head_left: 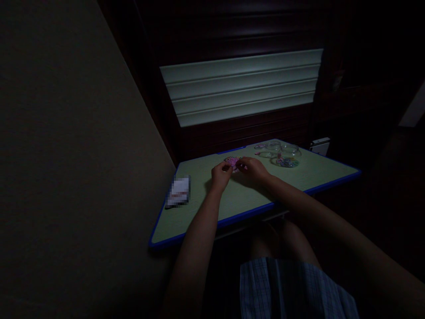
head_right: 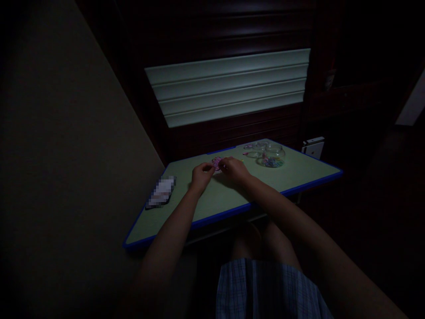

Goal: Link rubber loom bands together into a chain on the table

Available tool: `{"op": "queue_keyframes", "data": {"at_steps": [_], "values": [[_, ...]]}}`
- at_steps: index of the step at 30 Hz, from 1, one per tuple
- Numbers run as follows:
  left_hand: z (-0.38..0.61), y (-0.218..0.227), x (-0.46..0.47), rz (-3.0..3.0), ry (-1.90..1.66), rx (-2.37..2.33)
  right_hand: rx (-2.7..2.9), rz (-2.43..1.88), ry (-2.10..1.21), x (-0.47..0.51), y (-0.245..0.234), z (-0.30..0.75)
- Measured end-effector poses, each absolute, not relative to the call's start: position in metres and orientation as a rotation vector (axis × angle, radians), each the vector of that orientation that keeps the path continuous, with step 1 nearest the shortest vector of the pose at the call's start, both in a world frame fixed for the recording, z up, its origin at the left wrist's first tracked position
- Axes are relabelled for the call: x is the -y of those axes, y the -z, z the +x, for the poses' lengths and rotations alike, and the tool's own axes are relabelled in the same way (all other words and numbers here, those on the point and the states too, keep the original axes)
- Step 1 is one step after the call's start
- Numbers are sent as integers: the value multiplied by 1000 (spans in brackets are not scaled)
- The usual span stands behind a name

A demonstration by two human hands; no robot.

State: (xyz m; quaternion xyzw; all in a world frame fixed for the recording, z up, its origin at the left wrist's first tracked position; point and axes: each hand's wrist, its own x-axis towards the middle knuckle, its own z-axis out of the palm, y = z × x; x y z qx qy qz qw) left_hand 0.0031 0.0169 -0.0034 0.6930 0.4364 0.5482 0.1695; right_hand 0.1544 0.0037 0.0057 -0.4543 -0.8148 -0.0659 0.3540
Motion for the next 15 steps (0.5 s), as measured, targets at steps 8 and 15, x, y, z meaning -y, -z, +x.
{"op": "queue_keyframes", "data": {"at_steps": [8, 15], "values": [[1, 7, -18, 2127, -1511, -1291, 2072, -1217, 145, -4, -6, 155], [-4, 7, -15, 2330, -1399, -1399, 2052, -1258, 203, -3, -9, 157]]}}
